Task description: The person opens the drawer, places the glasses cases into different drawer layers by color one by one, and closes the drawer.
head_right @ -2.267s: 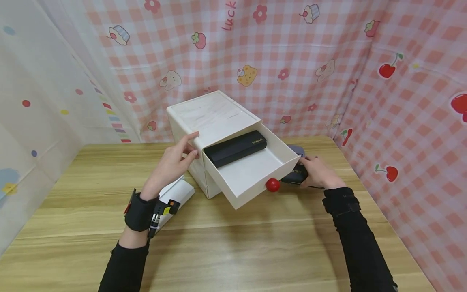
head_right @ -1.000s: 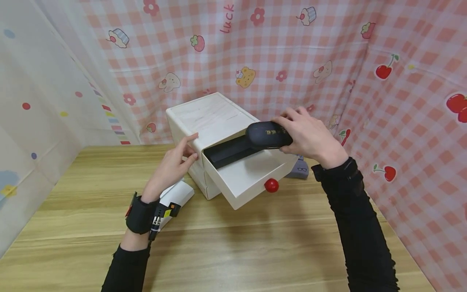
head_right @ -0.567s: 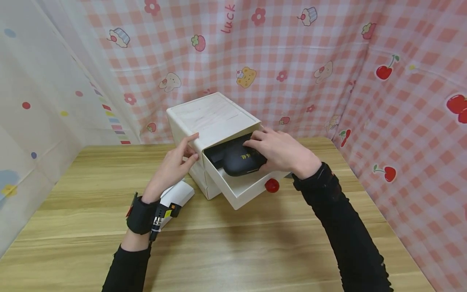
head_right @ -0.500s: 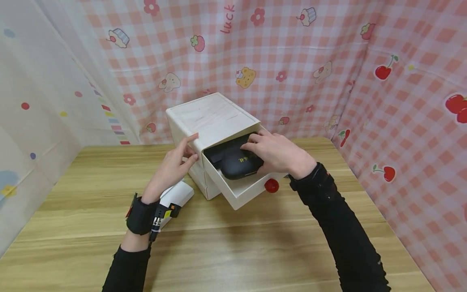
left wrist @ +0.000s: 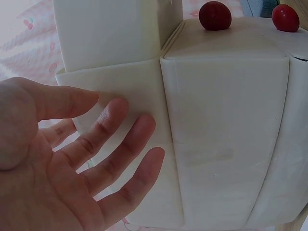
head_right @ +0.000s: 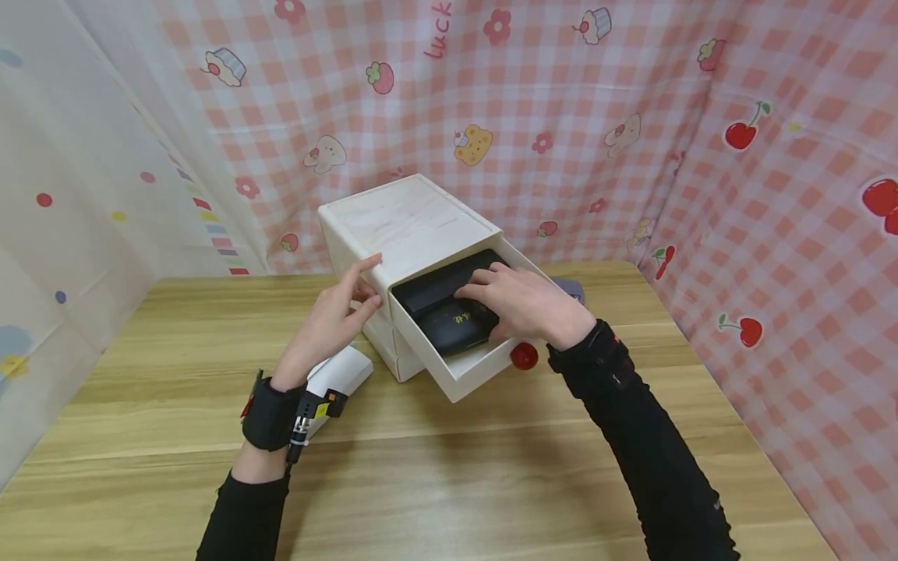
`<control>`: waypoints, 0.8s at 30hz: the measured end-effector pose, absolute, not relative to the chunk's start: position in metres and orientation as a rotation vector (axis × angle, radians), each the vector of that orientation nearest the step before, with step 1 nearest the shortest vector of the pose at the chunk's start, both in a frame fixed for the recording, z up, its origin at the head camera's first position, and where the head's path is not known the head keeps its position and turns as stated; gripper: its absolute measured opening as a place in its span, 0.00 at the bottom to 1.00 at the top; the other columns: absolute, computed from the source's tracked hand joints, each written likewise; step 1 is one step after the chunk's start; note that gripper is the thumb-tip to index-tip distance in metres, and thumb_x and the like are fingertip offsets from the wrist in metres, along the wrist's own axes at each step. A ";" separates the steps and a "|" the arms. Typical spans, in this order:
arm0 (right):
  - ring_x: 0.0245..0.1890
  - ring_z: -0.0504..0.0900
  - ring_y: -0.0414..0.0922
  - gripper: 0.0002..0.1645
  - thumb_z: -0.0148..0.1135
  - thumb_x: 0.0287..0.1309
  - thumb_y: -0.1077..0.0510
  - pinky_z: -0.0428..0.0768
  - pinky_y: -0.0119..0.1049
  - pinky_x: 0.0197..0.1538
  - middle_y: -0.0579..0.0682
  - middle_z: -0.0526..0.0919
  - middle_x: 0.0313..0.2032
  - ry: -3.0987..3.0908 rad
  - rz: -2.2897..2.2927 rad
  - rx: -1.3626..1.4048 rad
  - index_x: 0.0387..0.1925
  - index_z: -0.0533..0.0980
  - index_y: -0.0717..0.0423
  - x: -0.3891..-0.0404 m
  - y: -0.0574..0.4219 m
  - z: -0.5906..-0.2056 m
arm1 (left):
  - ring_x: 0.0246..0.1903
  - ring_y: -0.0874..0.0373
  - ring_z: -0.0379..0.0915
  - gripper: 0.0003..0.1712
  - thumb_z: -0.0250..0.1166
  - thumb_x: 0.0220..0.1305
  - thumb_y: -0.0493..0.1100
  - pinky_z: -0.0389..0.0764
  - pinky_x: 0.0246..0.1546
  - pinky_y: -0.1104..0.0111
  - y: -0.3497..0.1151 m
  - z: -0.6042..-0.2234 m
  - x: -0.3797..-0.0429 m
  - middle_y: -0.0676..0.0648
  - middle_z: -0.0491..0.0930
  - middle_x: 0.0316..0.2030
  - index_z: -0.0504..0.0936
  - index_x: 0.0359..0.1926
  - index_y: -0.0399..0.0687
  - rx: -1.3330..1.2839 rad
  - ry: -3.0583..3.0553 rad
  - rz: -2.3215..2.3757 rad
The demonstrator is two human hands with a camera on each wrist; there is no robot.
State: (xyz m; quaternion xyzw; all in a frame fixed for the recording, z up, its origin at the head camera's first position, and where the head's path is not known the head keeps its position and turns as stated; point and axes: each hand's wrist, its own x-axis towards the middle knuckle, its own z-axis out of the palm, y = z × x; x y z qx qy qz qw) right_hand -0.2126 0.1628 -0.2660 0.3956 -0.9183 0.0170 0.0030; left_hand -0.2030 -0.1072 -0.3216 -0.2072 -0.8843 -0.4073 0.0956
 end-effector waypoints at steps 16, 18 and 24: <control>0.34 0.83 0.47 0.17 0.68 0.54 0.54 0.78 0.42 0.35 0.52 0.84 0.41 -2.675 0.252 0.915 0.45 0.79 0.56 -0.177 0.204 -0.254 | 0.40 0.49 0.78 0.32 0.56 0.67 0.36 0.74 0.37 0.62 -0.107 -0.321 -0.202 0.40 0.80 0.37 0.58 0.70 0.46 -0.622 -2.622 -1.182; 0.31 0.81 0.45 0.15 0.68 0.53 0.53 0.76 0.40 0.32 0.51 0.84 0.37 -2.678 0.236 0.846 0.40 0.78 0.55 -0.171 0.208 -0.255 | 0.40 0.48 0.78 0.32 0.56 0.67 0.36 0.74 0.37 0.61 -0.107 -0.321 -0.202 0.40 0.80 0.37 0.58 0.70 0.45 -0.629 -2.611 -1.178; 0.27 0.76 0.43 0.14 0.70 0.51 0.50 0.72 0.36 0.26 0.49 0.81 0.34 -2.693 0.234 0.703 0.34 0.78 0.54 -0.158 0.214 -0.263 | 0.40 0.48 0.78 0.31 0.56 0.66 0.35 0.74 0.36 0.64 -0.106 -0.321 -0.202 0.41 0.80 0.36 0.60 0.69 0.45 -0.636 -2.585 -1.156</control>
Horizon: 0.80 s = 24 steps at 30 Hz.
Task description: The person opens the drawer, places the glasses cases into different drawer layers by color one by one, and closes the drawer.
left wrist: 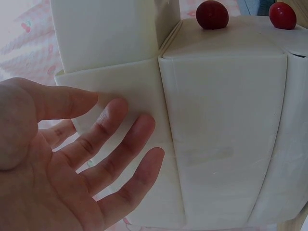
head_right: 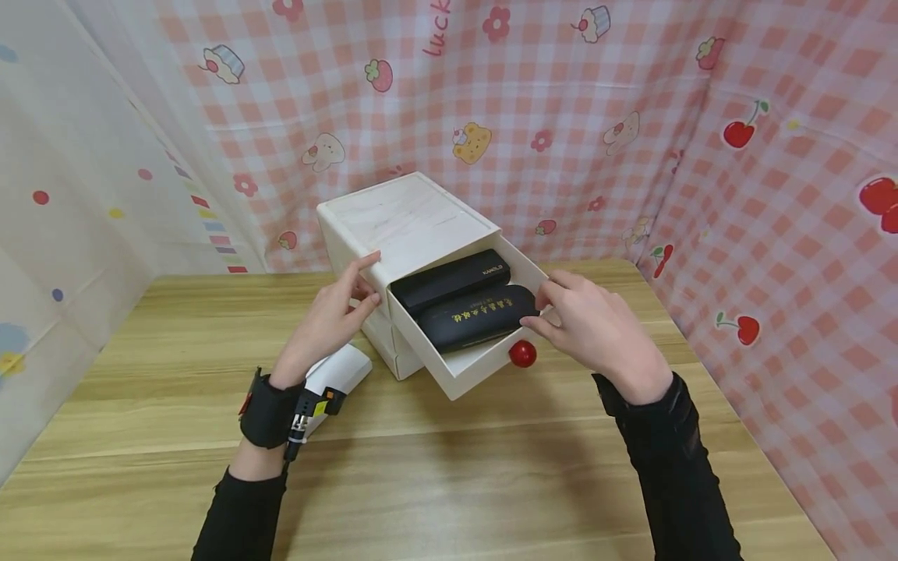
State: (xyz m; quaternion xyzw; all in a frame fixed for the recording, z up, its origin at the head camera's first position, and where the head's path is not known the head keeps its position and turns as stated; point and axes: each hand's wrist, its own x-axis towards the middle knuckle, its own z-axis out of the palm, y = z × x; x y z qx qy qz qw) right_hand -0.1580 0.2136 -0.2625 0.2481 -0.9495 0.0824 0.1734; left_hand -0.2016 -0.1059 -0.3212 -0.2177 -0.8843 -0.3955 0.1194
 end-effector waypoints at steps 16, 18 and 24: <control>0.22 0.71 0.35 0.12 0.69 0.51 0.44 0.67 0.30 0.24 0.38 0.79 0.21 -2.962 0.314 0.762 0.28 0.78 0.45 -0.152 0.212 -0.275 | 0.41 0.50 0.78 0.31 0.56 0.68 0.37 0.74 0.38 0.62 -0.106 -0.320 -0.203 0.41 0.81 0.38 0.59 0.70 0.49 -0.601 -2.641 -1.181; 0.22 0.71 0.35 0.12 0.69 0.50 0.44 0.67 0.30 0.24 0.38 0.77 0.21 -2.945 0.298 0.787 0.26 0.78 0.46 -0.152 0.209 -0.277 | 0.41 0.49 0.78 0.31 0.56 0.68 0.37 0.75 0.38 0.62 -0.106 -0.320 -0.203 0.41 0.80 0.38 0.59 0.70 0.48 -0.604 -2.639 -1.183; 0.18 0.64 0.35 0.15 0.70 0.50 0.47 0.61 0.29 0.20 0.40 0.67 0.17 -2.825 0.197 0.848 0.19 0.73 0.46 -0.154 0.204 -0.281 | 0.40 0.50 0.78 0.31 0.55 0.68 0.37 0.75 0.38 0.62 -0.107 -0.320 -0.203 0.41 0.80 0.37 0.58 0.70 0.48 -0.607 -2.637 -1.181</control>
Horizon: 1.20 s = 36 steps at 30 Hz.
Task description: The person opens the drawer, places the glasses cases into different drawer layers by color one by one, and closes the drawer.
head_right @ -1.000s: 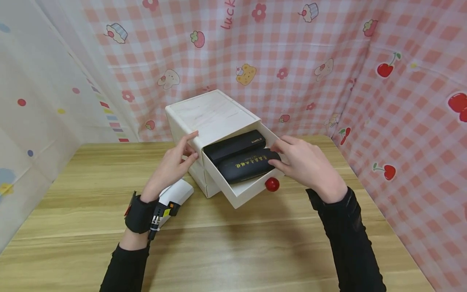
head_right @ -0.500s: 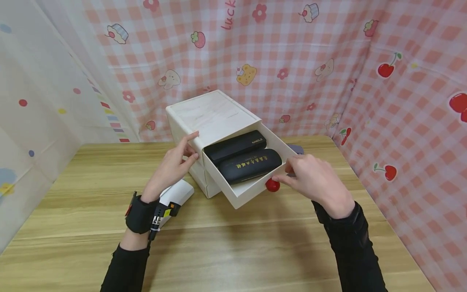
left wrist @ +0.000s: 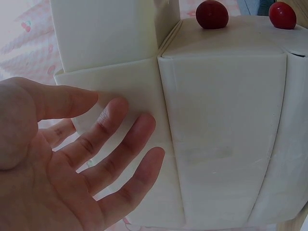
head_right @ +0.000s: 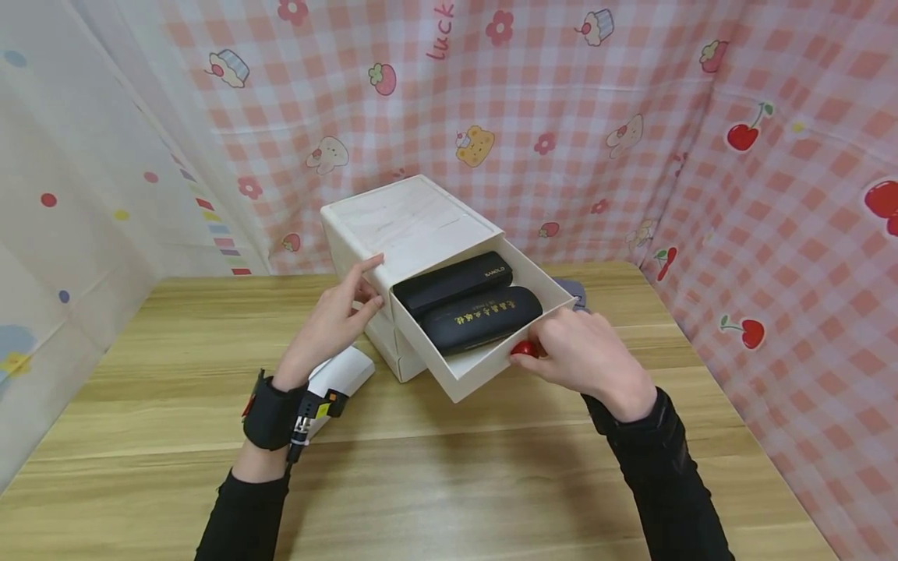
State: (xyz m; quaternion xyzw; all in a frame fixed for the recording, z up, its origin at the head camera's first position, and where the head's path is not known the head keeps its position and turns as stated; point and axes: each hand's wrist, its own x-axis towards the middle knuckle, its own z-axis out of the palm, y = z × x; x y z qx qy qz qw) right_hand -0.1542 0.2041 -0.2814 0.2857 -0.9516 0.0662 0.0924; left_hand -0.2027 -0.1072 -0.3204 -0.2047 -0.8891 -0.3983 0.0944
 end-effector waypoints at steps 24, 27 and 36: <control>0.16 0.67 0.42 0.17 0.58 0.61 0.50 0.62 0.31 0.19 0.49 0.68 0.20 -2.660 0.179 0.740 0.28 0.73 0.61 -0.212 0.146 -0.301 | 0.39 0.50 0.79 0.32 0.56 0.68 0.37 0.72 0.35 0.64 -0.107 -0.322 -0.202 0.42 0.81 0.37 0.58 0.70 0.49 -0.601 -2.640 -1.154; 0.17 0.68 0.43 0.16 0.58 0.62 0.51 0.62 0.31 0.20 0.50 0.69 0.22 -2.643 0.199 0.719 0.31 0.75 0.62 -0.218 0.138 -0.304 | 0.39 0.50 0.78 0.32 0.56 0.68 0.37 0.72 0.35 0.65 -0.107 -0.322 -0.202 0.42 0.81 0.37 0.58 0.70 0.49 -0.606 -2.638 -1.152; 0.21 0.71 0.47 0.20 0.57 0.64 0.46 0.69 0.37 0.22 0.52 0.70 0.25 -2.620 0.265 0.686 0.32 0.73 0.62 -0.232 0.125 -0.313 | 0.39 0.50 0.78 0.32 0.56 0.67 0.36 0.73 0.35 0.64 -0.107 -0.322 -0.201 0.41 0.81 0.36 0.58 0.70 0.47 -0.624 -2.625 -1.149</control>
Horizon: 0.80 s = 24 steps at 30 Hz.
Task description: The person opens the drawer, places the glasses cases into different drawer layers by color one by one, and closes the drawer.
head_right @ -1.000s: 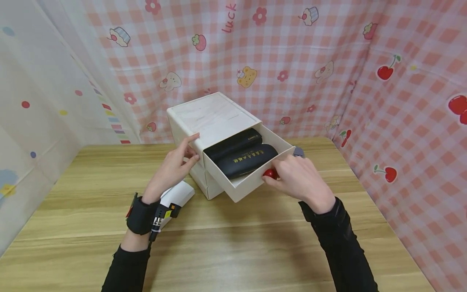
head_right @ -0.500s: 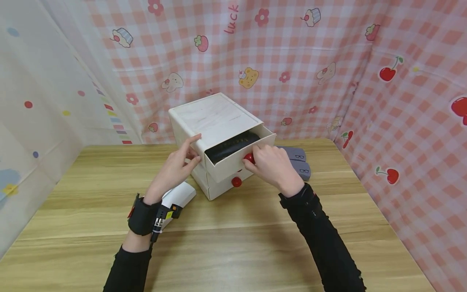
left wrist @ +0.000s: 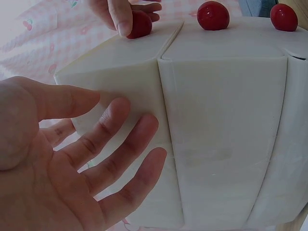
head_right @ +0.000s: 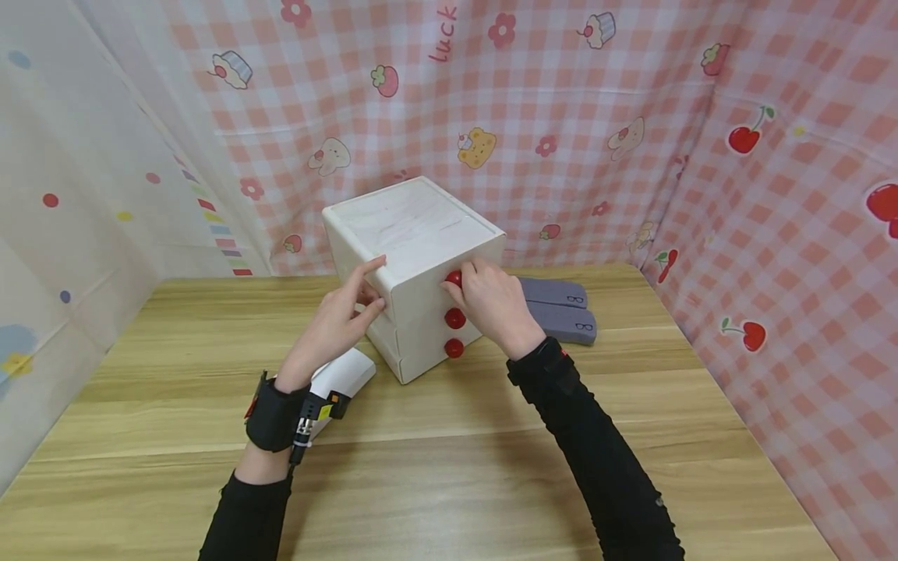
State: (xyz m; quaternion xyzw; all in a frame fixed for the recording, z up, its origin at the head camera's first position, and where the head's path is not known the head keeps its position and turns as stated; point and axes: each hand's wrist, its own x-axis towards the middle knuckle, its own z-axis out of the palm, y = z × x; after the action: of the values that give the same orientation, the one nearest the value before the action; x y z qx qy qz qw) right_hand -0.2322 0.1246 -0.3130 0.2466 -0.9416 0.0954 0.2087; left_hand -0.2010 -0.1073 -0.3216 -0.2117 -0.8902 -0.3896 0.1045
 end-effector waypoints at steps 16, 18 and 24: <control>0.23 0.73 0.47 0.25 0.60 0.60 0.42 0.69 0.36 0.23 0.52 0.70 0.26 -2.627 0.399 0.583 0.38 0.69 0.61 -0.236 0.126 -0.343 | 0.38 0.50 0.77 0.32 0.55 0.68 0.37 0.72 0.35 0.64 -0.109 -0.321 -0.202 0.41 0.81 0.37 0.57 0.71 0.49 -0.605 -2.643 -1.160; 0.23 0.73 0.47 0.26 0.62 0.58 0.41 0.69 0.37 0.23 0.52 0.71 0.25 -2.639 0.369 0.580 0.36 0.70 0.61 -0.236 0.127 -0.350 | 0.38 0.50 0.78 0.32 0.55 0.68 0.37 0.72 0.35 0.64 -0.109 -0.321 -0.202 0.41 0.81 0.37 0.57 0.71 0.49 -0.605 -2.646 -1.165; 0.24 0.76 0.46 0.28 0.65 0.53 0.39 0.72 0.38 0.22 0.51 0.74 0.26 -2.674 0.339 0.618 0.37 0.72 0.60 -0.238 0.126 -0.376 | 0.39 0.50 0.78 0.32 0.55 0.68 0.37 0.73 0.36 0.63 -0.107 -0.322 -0.202 0.41 0.81 0.38 0.57 0.71 0.50 -0.606 -2.646 -1.167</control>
State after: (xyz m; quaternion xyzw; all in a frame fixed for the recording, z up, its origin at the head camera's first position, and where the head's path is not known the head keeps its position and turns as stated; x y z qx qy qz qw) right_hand -0.2381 0.1261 -0.3761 0.2196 -0.9499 0.1203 0.1869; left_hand -0.2019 -0.1072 -0.3222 -0.2041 -0.8916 -0.3933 0.0934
